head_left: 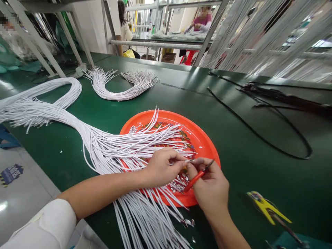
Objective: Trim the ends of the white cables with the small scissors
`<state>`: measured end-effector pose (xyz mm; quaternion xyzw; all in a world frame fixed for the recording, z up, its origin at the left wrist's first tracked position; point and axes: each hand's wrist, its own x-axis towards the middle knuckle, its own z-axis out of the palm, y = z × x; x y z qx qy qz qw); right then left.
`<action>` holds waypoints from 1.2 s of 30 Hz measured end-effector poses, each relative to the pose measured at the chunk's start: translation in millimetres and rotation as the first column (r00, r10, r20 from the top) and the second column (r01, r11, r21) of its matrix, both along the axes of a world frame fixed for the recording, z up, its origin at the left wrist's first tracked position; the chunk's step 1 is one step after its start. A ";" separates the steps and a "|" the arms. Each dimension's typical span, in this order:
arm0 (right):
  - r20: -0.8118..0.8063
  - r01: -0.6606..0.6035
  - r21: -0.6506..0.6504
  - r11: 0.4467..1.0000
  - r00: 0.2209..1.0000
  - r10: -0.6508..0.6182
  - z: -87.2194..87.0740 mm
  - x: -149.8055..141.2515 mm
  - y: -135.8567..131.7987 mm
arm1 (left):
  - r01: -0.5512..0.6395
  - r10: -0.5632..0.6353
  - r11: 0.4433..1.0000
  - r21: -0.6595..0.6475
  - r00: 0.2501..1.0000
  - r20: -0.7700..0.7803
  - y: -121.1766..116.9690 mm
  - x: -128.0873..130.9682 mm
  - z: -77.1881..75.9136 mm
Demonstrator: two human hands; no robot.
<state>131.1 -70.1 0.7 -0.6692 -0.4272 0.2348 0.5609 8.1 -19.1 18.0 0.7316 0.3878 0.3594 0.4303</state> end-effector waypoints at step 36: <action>-0.023 0.075 0.095 0.993 0.997 -0.073 0.2 -2.5 -3.3 | 0.092 -0.043 0.919 -0.384 0.990 0.134 0.7 2.3 -10.0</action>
